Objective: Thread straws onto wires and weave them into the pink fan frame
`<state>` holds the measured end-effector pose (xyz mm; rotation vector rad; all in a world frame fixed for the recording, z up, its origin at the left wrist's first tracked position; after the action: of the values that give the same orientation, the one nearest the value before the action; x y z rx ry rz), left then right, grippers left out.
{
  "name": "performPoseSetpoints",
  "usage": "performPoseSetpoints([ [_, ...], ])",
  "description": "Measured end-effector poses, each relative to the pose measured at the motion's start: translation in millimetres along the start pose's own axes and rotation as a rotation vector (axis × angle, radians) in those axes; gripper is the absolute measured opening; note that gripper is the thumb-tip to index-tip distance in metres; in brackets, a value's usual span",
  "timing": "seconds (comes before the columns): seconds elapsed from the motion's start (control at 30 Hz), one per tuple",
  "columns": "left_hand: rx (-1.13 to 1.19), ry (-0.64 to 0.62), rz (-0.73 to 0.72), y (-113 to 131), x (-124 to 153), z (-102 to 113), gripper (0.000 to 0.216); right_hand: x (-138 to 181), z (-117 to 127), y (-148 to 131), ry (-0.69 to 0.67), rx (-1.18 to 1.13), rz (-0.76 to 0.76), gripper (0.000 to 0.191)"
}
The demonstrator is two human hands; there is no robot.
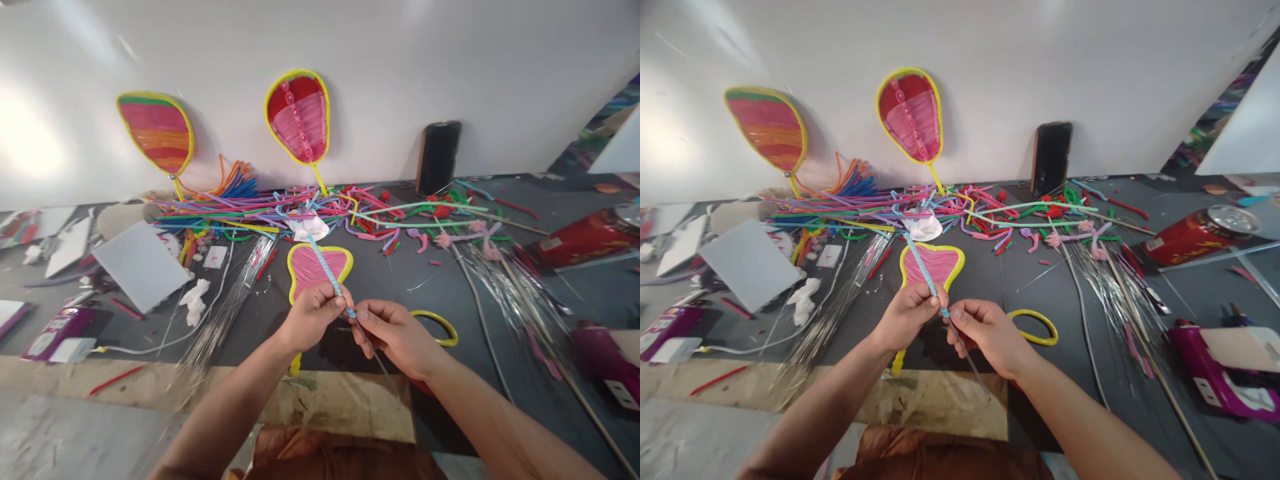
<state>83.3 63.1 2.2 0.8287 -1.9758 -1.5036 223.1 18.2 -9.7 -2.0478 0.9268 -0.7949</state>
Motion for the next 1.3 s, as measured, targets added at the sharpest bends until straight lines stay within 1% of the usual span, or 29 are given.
performPoseSetpoints([
  [0.1,0.050,-0.031,0.001,0.6,0.0,-1.1,0.025,-0.4,-1.5,0.9,-0.020,-0.012,0.011,0.032],
  [0.17,0.066,-0.029,0.004,-0.1,0.1,-1.2,0.025,0.5,-2.7,-0.8,-0.006,0.051,0.043,0.033],
  [0.27,0.027,0.009,0.000,-1.4,-0.5,-0.9,0.025,4.2,-3.1,-6.2,0.097,0.324,0.122,0.030],
  [0.4,-0.126,0.096,0.011,-1.1,-1.9,-0.4,0.027,9.7,-1.7,-10.5,0.264,0.729,0.191,0.025],
  [0.5,-0.233,0.145,0.053,-0.3,-1.8,0.7,0.029,10.5,-0.9,-9.9,0.299,0.871,0.201,0.022],
  [0.57,-0.282,0.156,0.071,0.2,-1.1,1.9,0.031,9.5,-0.4,-9.3,0.285,0.827,0.180,0.022],
  [0.7,-0.294,0.141,0.063,0.8,0.1,4.6,0.031,5.9,-0.5,-10.0,0.201,0.530,0.121,0.028],
  [0.8,-0.279,0.120,0.063,0.5,0.3,5.0,0.030,3.5,-0.9,-10.6,0.150,0.400,0.095,0.031],
  [0.93,-0.174,0.089,0.041,-0.2,-0.2,2.9,0.028,1.0,-0.4,-7.1,0.090,0.236,0.043,0.035],
  [1.1,0.008,-0.001,0.005,-3.3,0.3,0.8,0.026,-1.1,-1.0,0.0,0.000,0.008,-0.011,0.036],
  [1.23,0.052,-0.027,-0.032,-4.7,1.6,1.3,0.025,-0.6,-3.0,1.6,-0.043,-0.059,-0.010,0.034],
  [1.3,0.044,-0.004,-0.033,-4.5,1.5,1.3,0.025,1.0,-3.1,-0.4,-0.011,0.041,0.044,0.033],
])
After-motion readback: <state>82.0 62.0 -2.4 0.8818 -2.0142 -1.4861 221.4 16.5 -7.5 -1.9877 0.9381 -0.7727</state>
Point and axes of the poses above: each hand's wrist, its own x-axis away from the middle knuckle, its own z-axis out of the back of the hand, y = z × x, the point moved 2 cm from there along -x, towards the middle knuckle, and after that the axes turned 11 degrees about -y, right-handed, at the moved point
